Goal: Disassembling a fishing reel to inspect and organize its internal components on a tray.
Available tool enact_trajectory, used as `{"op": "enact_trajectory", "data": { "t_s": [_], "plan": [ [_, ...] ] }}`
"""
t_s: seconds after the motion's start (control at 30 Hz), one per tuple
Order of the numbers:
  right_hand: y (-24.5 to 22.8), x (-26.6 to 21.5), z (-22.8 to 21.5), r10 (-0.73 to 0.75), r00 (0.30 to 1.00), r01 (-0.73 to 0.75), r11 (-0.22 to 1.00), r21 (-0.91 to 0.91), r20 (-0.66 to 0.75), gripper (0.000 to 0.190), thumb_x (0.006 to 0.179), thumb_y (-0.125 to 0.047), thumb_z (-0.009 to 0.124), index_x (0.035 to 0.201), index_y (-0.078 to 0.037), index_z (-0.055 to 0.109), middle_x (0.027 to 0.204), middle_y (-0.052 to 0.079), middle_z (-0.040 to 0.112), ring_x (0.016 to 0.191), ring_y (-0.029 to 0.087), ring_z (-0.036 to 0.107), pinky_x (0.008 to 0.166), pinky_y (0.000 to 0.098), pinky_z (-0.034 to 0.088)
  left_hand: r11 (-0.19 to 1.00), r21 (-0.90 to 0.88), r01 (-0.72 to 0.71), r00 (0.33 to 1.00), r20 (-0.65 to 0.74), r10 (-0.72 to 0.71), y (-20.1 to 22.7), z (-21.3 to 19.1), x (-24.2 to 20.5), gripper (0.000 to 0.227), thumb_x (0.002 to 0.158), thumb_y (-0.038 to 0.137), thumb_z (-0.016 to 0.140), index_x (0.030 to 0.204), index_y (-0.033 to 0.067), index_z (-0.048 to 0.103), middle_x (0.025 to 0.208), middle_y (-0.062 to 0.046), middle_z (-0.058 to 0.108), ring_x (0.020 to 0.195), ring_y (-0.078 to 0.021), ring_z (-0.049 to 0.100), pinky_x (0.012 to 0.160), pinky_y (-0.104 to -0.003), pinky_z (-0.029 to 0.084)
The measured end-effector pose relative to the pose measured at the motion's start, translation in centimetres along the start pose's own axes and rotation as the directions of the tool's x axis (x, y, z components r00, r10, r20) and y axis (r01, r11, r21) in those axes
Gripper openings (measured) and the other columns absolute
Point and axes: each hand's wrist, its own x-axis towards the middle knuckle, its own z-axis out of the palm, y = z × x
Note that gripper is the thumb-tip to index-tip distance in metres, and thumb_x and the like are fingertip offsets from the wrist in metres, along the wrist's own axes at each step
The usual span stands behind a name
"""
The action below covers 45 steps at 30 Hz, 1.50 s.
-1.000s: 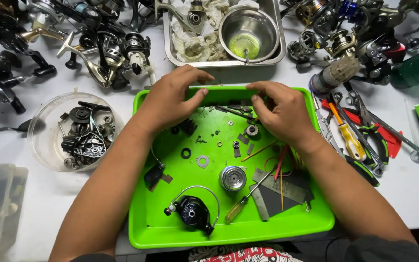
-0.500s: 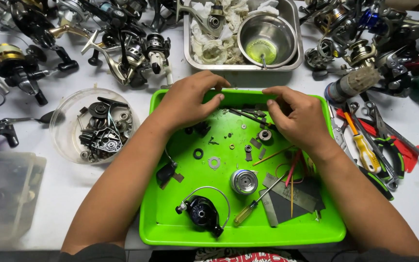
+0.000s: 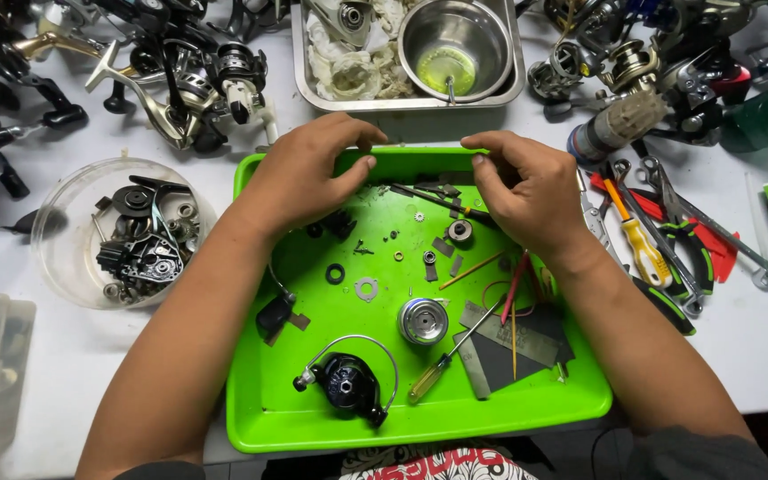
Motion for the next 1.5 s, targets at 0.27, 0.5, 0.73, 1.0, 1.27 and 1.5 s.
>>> {"op": "enact_trajectory", "data": {
  "t_s": [0.27,0.5,0.73,1.0,1.27,1.5],
  "plan": [
    [-0.5,0.3,0.1,-0.045,0.997,0.048,0.998,0.035,-0.067,0.022,0.093,0.007,0.064,0.108,-0.001,0.079,0.063,0.011,0.064,0.051,0.017,0.053,0.046,0.0283,0.040,0.996,-0.040,-0.074,0.994,-0.086,0.070,-0.8,0.4,0.0,0.023,0.094,0.011,0.070,0.116,0.0131,0.071,0.096,-0.006,0.071,0.076,-0.0278,0.066,0.069,-0.042,0.054],
    [-0.3,0.4,-0.8,-0.050,0.997,0.051,0.998,0.021,-0.055,0.021,0.097,0.004,0.067,0.111,-0.003,0.080,0.077,0.012,0.070,0.058,0.019,0.057,0.051,0.0295,0.044,0.994,-0.061,-0.088,0.989,-0.121,0.080,-0.5,0.1,0.1,0.023,0.095,0.004,0.070,0.116,0.0084,0.074,0.096,-0.007,0.072,0.063,-0.0202,0.059,0.059,-0.034,0.049],
    [-5.1,1.8,-5.0,-0.035,0.973,0.059,0.993,-0.098,0.229,0.015,0.094,0.008,0.068,0.107,0.009,0.075,0.087,0.027,0.071,0.065,0.030,0.061,0.056,0.0393,0.047,0.992,-0.065,-0.104,0.987,-0.131,0.095,-0.6,0.2,0.0,0.023,0.094,0.002,0.071,0.115,0.0073,0.074,0.096,-0.008,0.071,0.063,-0.0217,0.059,0.057,-0.036,0.049],
    [-1.7,-1.1,-3.3,0.045,0.791,0.241,0.894,-0.378,0.611,0.036,0.089,-0.031,0.076,0.119,-0.011,0.075,0.105,0.010,0.070,0.094,0.028,0.064,0.084,0.0468,0.051,0.980,0.014,-0.200,0.973,-0.111,0.200,-1.0,0.0,-0.2,0.020,0.096,0.002,0.066,0.113,0.0085,0.072,0.105,-0.006,0.071,0.083,-0.0230,0.062,0.071,-0.037,0.047],
    [-1.4,-1.4,-2.0,0.117,0.733,0.271,0.853,-0.446,0.670,0.036,0.088,-0.033,0.074,0.120,-0.017,0.073,0.107,0.006,0.069,0.099,0.027,0.060,0.080,0.0456,0.045,0.980,0.008,-0.200,0.973,-0.114,0.200,-0.9,-0.1,-0.2,0.019,0.097,0.001,0.066,0.113,0.0083,0.072,0.101,-0.006,0.070,0.082,-0.0227,0.060,0.070,-0.036,0.045],
    [-2.1,-1.5,-2.0,-0.084,0.822,0.351,0.854,-0.384,0.564,0.029,0.087,-0.027,0.080,0.111,-0.013,0.073,0.104,0.005,0.073,0.093,0.023,0.066,0.082,0.0406,0.047,0.965,0.028,-0.259,0.959,-0.115,0.260,-0.6,-0.1,-0.2,0.020,0.095,0.000,0.066,0.113,0.0076,0.072,0.102,-0.008,0.069,0.086,-0.0236,0.064,0.070,-0.037,0.050]
  ]
}}
